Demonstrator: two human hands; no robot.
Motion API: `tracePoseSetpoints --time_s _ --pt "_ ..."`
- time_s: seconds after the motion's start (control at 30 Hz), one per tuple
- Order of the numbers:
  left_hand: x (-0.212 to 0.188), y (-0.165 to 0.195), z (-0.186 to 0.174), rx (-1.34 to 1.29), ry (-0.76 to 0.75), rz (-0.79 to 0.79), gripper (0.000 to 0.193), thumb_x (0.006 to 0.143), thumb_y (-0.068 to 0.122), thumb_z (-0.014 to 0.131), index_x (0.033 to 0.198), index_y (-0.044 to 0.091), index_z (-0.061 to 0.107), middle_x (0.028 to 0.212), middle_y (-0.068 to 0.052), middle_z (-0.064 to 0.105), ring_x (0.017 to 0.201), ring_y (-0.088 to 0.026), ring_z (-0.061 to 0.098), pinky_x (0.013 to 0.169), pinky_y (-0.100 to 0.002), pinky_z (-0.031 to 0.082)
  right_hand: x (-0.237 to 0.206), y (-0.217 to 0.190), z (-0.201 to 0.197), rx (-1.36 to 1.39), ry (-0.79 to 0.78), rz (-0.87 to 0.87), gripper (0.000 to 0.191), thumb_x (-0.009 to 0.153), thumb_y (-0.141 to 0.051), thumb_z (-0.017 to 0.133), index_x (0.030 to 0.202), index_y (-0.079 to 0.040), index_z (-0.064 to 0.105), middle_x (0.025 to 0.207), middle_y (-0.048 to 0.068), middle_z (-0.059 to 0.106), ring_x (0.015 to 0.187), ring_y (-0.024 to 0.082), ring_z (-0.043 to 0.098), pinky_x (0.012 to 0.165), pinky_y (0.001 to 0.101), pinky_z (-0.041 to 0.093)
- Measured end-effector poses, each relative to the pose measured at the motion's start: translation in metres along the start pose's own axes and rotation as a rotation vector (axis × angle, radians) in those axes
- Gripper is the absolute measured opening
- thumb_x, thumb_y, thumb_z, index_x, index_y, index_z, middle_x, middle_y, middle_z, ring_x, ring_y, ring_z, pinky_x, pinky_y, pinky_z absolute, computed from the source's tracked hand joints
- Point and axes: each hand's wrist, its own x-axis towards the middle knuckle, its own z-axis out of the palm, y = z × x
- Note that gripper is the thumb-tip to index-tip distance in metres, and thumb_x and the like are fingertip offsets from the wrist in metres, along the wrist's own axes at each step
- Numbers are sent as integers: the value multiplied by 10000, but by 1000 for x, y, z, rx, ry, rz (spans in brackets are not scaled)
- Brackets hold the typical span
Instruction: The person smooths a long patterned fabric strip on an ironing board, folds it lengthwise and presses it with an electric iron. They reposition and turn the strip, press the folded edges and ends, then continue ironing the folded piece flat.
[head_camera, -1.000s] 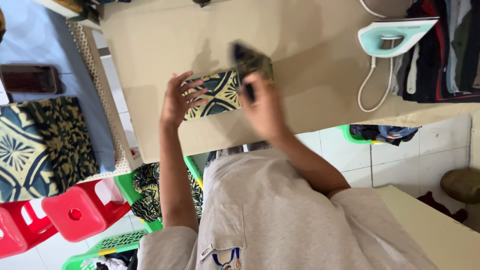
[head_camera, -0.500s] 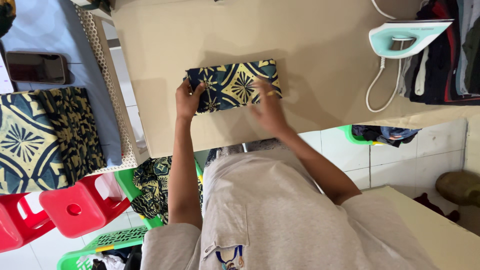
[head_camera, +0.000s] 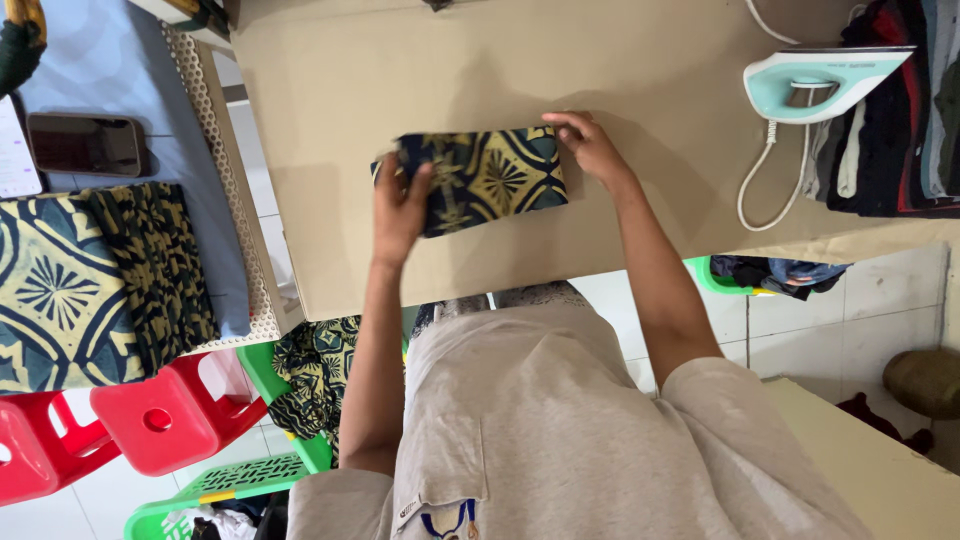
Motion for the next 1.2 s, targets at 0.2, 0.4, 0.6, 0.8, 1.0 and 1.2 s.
tracePoseSetpoints --time_s 0.2,0.4,0.6,0.8,1.0,1.2 --pt "17 63 140 -267 -136 -62 487 966 164 710 1324 32 408 1114 -169 682 907 -182 720 529 -324 643 -11 19 -7 512 380 9 315 1059 -104 545 1372 -76 527 1151 53 588 1044 174 626 908 331 546" --pt "47 110 232 -393 -372 -78 301 952 103 666 1082 36 402 987 -164 644 760 -231 739 503 -388 640 -126 43 61 74 954 -22 106 1178 -96 539 1260 -33 517 1117 110 579 1002 164 587 926 319 514" --pt "47 106 288 -244 -503 -35 276 959 64 666 1053 24 409 923 -154 571 739 -233 707 517 -389 658 -117 17 77 11 17 269 723 1031 -330 483 1613 -106 115 695 110 684 508 187 631 478 377 500" --pt "71 112 293 -203 -571 -37 278 911 48 644 1038 27 397 852 -163 639 646 -309 788 469 -402 636 -94 11 46 388 -184 631 647 1085 -522 267 1656 -303 56 717 134 676 432 109 555 391 355 497" --pt "104 107 260 -222 -615 -205 280 927 65 649 1060 23 406 876 -183 659 637 -333 777 498 -428 646 -101 14 49 737 -152 599 698 1032 -437 407 1606 -458 10 637 125 635 336 103 364 395 315 476" --pt "98 77 285 -170 -635 12 308 949 104 695 1073 54 417 921 -164 700 702 -207 725 479 -340 628 -106 9 61 283 786 104 732 1027 -262 629 1561 -210 132 1121 123 504 898 134 436 792 331 476"
